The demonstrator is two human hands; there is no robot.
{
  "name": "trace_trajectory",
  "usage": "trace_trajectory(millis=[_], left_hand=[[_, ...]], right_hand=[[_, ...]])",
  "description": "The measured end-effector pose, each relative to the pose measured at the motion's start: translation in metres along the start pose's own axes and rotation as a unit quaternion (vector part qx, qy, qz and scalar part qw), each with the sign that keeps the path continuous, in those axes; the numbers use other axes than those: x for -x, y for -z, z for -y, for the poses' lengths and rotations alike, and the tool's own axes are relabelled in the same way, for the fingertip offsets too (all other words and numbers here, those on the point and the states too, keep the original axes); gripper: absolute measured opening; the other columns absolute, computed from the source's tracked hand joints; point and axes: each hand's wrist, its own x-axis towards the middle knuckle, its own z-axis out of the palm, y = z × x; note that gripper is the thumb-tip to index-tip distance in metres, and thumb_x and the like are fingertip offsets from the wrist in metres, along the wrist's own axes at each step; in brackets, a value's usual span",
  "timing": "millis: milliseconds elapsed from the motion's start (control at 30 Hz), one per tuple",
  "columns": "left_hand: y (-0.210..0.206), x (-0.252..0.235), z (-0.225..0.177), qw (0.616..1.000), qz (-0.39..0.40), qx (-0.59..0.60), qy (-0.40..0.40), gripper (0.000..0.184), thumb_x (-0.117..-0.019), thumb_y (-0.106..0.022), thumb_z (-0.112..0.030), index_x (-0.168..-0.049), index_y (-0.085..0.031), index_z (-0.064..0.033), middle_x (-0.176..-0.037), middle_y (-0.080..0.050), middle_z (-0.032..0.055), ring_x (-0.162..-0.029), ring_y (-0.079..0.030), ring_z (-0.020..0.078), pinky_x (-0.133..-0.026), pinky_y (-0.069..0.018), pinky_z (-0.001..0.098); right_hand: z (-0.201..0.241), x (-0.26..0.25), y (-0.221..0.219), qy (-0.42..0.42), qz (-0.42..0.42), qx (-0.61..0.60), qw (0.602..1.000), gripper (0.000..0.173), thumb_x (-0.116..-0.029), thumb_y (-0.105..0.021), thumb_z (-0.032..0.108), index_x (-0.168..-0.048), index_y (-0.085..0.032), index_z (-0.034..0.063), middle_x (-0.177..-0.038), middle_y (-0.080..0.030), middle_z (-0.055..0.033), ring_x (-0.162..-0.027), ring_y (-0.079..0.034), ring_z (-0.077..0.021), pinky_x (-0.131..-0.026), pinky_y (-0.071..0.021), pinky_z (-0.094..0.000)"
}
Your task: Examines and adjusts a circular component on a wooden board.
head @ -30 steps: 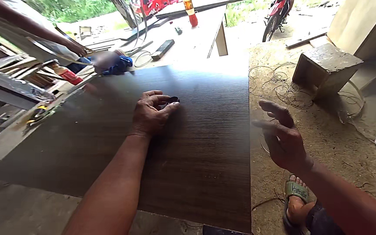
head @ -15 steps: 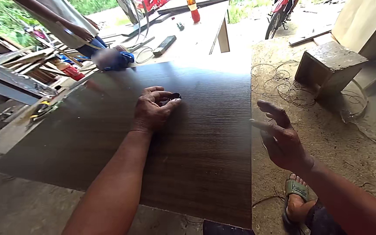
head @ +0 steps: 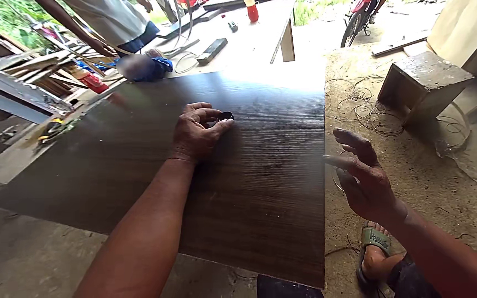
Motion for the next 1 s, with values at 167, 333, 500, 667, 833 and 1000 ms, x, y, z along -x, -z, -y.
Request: trace_trajectory(millis=[167,333,500,667,833,1000], left_hand=[[0.000,-0.001,0.001,1.000,-0.001,0.001,-0.001,0.042,-0.0914,-0.076,-0.039,-0.117,-0.071,-0.0059,-0.144,-0.053,0.0144,-0.114,-0.064,0.0173,-0.096,-0.0545,0.0356],[0.000,0.000,0.000,1.000,0.000,0.005,-0.002,0.042,-0.0912,-0.076,-0.038,-0.117,-0.071,-0.0056,-0.144,-0.053,0.0146,-0.113,-0.064,0.0174,-0.096,-0.0548,0.0349],[-0.001,0.000,0.001,1.000,-0.002,0.000,0.000,0.042,-0.0909,-0.076,-0.040,-0.116,-0.072,-0.0060,-0.143,-0.054,0.0143,-0.116,-0.063,0.0188,-0.097,-0.0541,0.0373],[0.000,-0.001,0.002,1.000,0.001,-0.006,0.000,0.045,-0.0907,-0.076,-0.042,-0.117,-0.071,-0.0060,-0.144,-0.053,0.0154,-0.116,-0.063,0.0198,-0.098,-0.0546,0.0373],[0.001,-0.002,0.001,1.000,0.008,-0.006,-0.004,0.045,-0.0913,-0.075,-0.042,-0.118,-0.071,-0.0054,-0.144,-0.053,0.0166,-0.117,-0.063,0.0212,-0.099,-0.0536,0.0380],[0.002,-0.004,0.000,1.000,0.018,-0.011,0.009,0.047,-0.0901,-0.075,-0.045,-0.118,-0.071,-0.0076,-0.144,-0.053,0.0146,-0.118,-0.063,0.0175,-0.100,-0.0531,0.0350]], right_hand=[[0.012,0.007,0.006,-0.001,-0.018,-0.068,0.998,0.030,-0.1014,-0.048,0.010,-0.117,-0.073,0.0130,-0.154,-0.046,-0.0152,-0.146,-0.041,-0.0327,-0.117,-0.0434,-0.0518],[0.010,0.012,0.003,-0.025,0.015,-0.023,0.999,0.038,-0.1005,-0.047,0.012,-0.129,-0.071,0.0165,-0.159,-0.040,-0.0130,-0.149,-0.037,-0.0305,-0.119,-0.0409,-0.0503],[0.019,0.022,0.004,0.003,0.015,-0.046,0.999,0.036,-0.0985,-0.049,0.009,-0.117,-0.078,0.0202,-0.156,-0.046,-0.0113,-0.149,-0.036,-0.0310,-0.120,-0.0368,-0.0533],[0.039,0.039,0.006,0.033,0.040,-0.055,0.997,0.033,-0.1009,-0.049,0.015,-0.121,-0.074,0.0252,-0.154,-0.049,-0.0087,-0.146,-0.040,-0.0310,-0.118,-0.0395,-0.0528],[0.054,0.050,0.006,0.102,0.044,-0.029,0.993,0.027,-0.1008,-0.055,0.024,-0.122,-0.071,0.0249,-0.153,-0.050,-0.0027,-0.145,-0.041,-0.0279,-0.119,-0.0371,-0.0498],[0.070,0.060,0.005,0.132,0.052,-0.027,0.990,0.026,-0.0990,-0.064,0.026,-0.125,-0.069,0.0256,-0.154,-0.049,0.0036,-0.146,-0.041,-0.0245,-0.120,-0.0368,-0.0500]])
